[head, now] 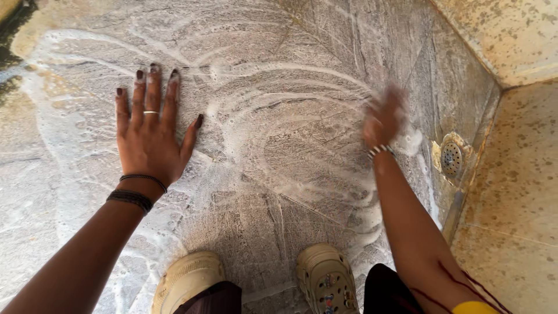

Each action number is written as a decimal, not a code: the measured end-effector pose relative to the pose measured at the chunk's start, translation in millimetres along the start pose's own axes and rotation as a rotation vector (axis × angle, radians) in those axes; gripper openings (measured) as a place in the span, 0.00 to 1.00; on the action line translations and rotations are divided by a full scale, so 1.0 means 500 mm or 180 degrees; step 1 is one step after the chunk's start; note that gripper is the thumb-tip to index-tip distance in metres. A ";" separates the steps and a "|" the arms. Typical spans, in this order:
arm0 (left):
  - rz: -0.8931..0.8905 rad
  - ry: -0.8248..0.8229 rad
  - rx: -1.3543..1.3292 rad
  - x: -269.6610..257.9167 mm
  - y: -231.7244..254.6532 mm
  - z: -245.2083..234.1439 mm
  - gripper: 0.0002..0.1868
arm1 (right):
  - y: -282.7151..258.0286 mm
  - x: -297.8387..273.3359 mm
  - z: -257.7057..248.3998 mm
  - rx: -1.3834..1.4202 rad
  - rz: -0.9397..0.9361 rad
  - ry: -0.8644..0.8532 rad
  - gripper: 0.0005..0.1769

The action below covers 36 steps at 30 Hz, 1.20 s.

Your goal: The person washes soapy foam across a tiled floor by hand, then uses a white cloth to wipe down and dry the surface.

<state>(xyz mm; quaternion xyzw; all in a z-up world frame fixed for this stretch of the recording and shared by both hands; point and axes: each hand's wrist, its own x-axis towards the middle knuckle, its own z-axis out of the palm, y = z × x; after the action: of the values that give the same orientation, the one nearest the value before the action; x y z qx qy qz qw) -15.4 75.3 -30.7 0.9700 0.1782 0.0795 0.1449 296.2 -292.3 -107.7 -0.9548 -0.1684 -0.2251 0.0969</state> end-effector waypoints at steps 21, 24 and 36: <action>0.0648 -0.0560 0.0424 -0.007 0.067 0.023 0.37 | -0.294 -0.081 -0.027 -0.0374 -0.1120 -0.0034 0.45; 0.0784 -0.0525 0.0380 -0.014 0.084 0.026 0.36 | -0.109 -0.124 -0.020 -0.0268 0.0005 -0.0405 0.42; 0.1224 -0.0701 0.0567 -0.021 0.148 0.052 0.36 | -0.008 -0.369 -0.151 -0.0818 0.1671 -0.0471 0.31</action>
<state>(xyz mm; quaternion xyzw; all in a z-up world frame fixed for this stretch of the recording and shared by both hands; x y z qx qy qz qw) 4.2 -1.4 -33.6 0.9979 -0.0205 -0.0167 0.0596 109.5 -359.5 -126.3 -0.9839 0.1075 -0.1417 0.0176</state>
